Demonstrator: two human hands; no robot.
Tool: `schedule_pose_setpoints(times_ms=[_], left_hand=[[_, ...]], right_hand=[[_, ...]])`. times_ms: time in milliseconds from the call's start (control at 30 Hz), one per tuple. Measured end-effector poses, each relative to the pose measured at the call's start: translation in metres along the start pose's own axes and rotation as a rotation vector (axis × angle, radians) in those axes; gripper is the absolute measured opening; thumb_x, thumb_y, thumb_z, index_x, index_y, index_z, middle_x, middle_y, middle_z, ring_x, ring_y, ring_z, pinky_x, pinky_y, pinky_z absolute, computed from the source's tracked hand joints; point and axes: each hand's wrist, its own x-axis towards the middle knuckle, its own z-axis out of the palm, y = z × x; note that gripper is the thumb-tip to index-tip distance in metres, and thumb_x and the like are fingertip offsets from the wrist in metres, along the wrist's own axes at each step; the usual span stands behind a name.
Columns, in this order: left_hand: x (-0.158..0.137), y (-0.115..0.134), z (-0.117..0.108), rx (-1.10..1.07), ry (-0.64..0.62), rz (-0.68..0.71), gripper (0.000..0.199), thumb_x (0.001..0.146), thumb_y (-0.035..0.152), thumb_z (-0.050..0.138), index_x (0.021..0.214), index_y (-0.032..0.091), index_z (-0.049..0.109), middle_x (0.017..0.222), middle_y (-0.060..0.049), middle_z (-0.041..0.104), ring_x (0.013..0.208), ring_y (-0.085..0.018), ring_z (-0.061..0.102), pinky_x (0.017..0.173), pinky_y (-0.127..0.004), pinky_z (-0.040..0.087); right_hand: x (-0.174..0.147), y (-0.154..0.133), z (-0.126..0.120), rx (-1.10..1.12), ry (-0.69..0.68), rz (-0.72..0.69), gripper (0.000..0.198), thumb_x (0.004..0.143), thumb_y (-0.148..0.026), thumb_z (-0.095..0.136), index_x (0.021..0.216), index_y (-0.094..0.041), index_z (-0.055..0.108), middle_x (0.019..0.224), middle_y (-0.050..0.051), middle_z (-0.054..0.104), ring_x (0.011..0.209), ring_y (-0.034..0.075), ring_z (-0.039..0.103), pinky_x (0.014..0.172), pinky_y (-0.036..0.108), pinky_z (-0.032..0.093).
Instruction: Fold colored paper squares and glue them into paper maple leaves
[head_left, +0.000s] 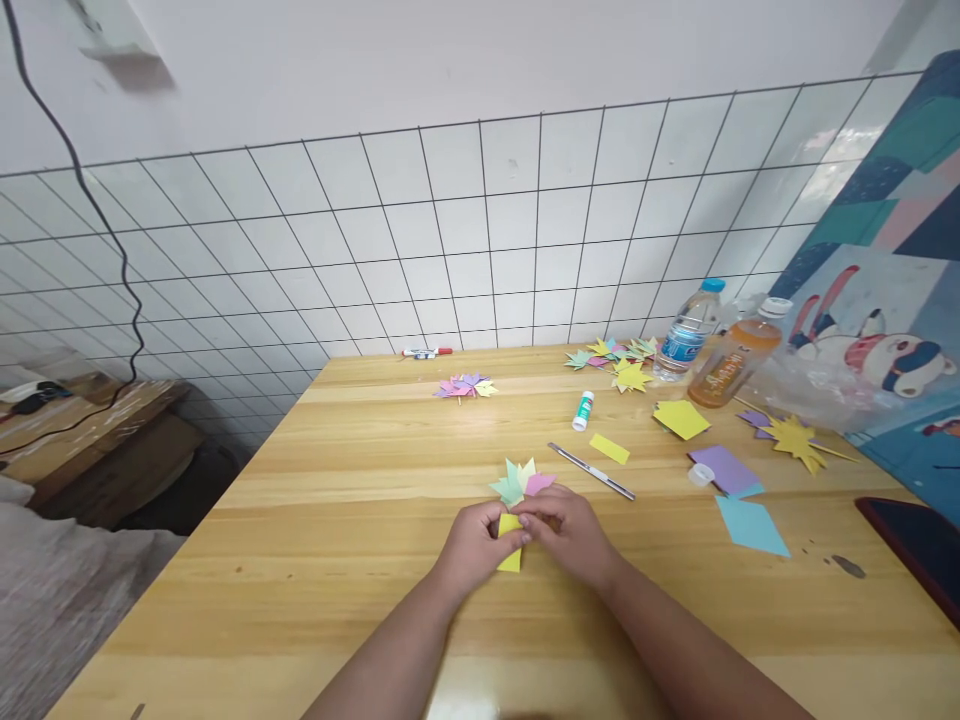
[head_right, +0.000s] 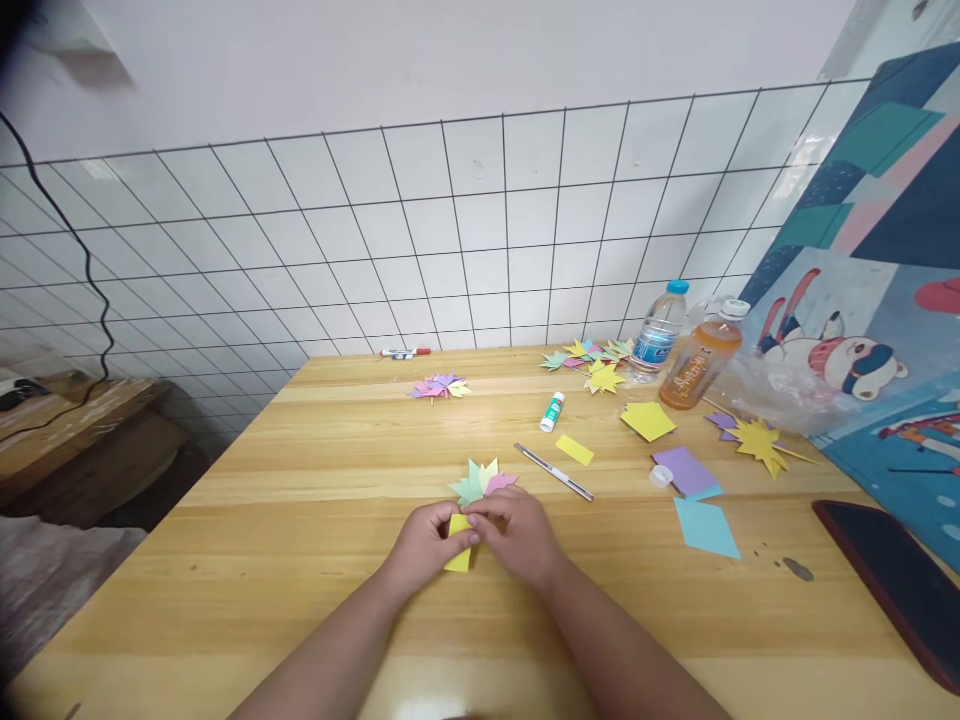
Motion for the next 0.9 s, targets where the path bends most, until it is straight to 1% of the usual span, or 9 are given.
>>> schedule_pose_setpoints(times_ms=[33,100,167,233,367,467,633,800,900], left_hand=[[0.000,0.000,0.001,0.020,0.002,-0.002,0.035,0.065,0.040,0.070,0.051,0.016,0.048,0.050,0.007,0.028,0.049,-0.007,0.026,0.046,-0.020,0.018],[0.000,0.000,0.002,0.007,-0.010,-0.009,0.030,0.067,0.040,0.067,0.057,0.016,0.052,0.052,0.007,0.032,0.050,-0.008,0.028,0.046,-0.020,0.021],[0.001,0.000,0.002,-0.019,-0.019,-0.001,0.026,0.070,0.040,0.064,0.065,0.016,0.057,0.055,0.006,0.039,0.051,-0.008,0.033,0.048,-0.020,0.025],[0.001,0.000,0.001,-0.005,-0.028,0.015,0.026,0.070,0.040,0.064,0.067,0.015,0.060,0.055,0.005,0.043,0.053,-0.009,0.035,0.049,-0.020,0.027],[0.001,-0.003,0.002,0.016,-0.050,-0.003,0.028,0.066,0.040,0.067,0.060,0.016,0.056,0.052,0.007,0.038,0.051,-0.008,0.032,0.048,-0.020,0.025],[0.000,-0.004,0.002,0.014,-0.033,-0.020,0.032,0.064,0.042,0.068,0.057,0.016,0.051,0.052,0.007,0.035,0.050,-0.008,0.030,0.046,-0.019,0.023],[0.000,-0.001,0.002,0.083,-0.038,-0.029,0.032,0.064,0.044,0.068,0.060,0.016,0.053,0.054,0.007,0.034,0.051,-0.008,0.031,0.047,-0.020,0.023],[0.000,-0.002,0.001,0.082,-0.042,-0.028,0.036,0.064,0.045,0.068,0.056,0.016,0.047,0.053,0.007,0.033,0.051,-0.008,0.030,0.046,-0.020,0.022],[0.000,-0.003,0.001,0.098,-0.046,-0.011,0.036,0.064,0.046,0.068,0.057,0.016,0.049,0.053,0.007,0.034,0.051,-0.008,0.030,0.047,-0.019,0.023]], right_hand=[[0.000,0.000,0.001,0.038,-0.003,0.051,0.014,0.080,-0.025,0.058,0.084,-0.025,0.071,0.076,0.002,0.069,0.075,0.016,0.059,0.071,0.028,0.045],[0.000,0.004,0.000,0.173,-0.023,0.160,0.012,0.078,-0.027,0.060,0.080,-0.023,0.071,0.077,0.003,0.070,0.075,0.016,0.060,0.069,0.028,0.046],[0.001,0.007,-0.003,0.335,-0.057,0.257,0.015,0.077,-0.031,0.060,0.080,-0.021,0.071,0.081,0.004,0.071,0.076,0.017,0.062,0.070,0.028,0.047],[0.001,0.010,-0.005,0.419,-0.085,0.315,0.019,0.076,-0.035,0.061,0.083,-0.020,0.071,0.083,0.005,0.071,0.077,0.018,0.062,0.071,0.028,0.048],[0.001,0.013,-0.004,0.423,-0.133,0.304,0.020,0.075,-0.035,0.063,0.083,-0.020,0.073,0.083,0.005,0.070,0.077,0.018,0.062,0.071,0.029,0.047],[0.001,0.014,-0.004,0.440,-0.152,0.293,0.020,0.073,-0.036,0.066,0.082,-0.019,0.073,0.084,0.006,0.070,0.078,0.019,0.062,0.072,0.029,0.047],[0.002,0.013,-0.010,0.478,-0.187,0.297,0.023,0.076,-0.038,0.063,0.086,-0.020,0.074,0.089,0.006,0.070,0.084,0.019,0.063,0.077,0.029,0.047],[0.003,0.014,-0.010,0.448,-0.207,0.289,0.021,0.073,-0.036,0.066,0.082,-0.019,0.074,0.082,0.005,0.070,0.077,0.017,0.062,0.070,0.027,0.046],[0.003,0.015,-0.007,0.431,-0.212,0.300,0.019,0.071,-0.035,0.067,0.078,-0.018,0.074,0.078,0.005,0.069,0.073,0.016,0.060,0.067,0.026,0.045]])
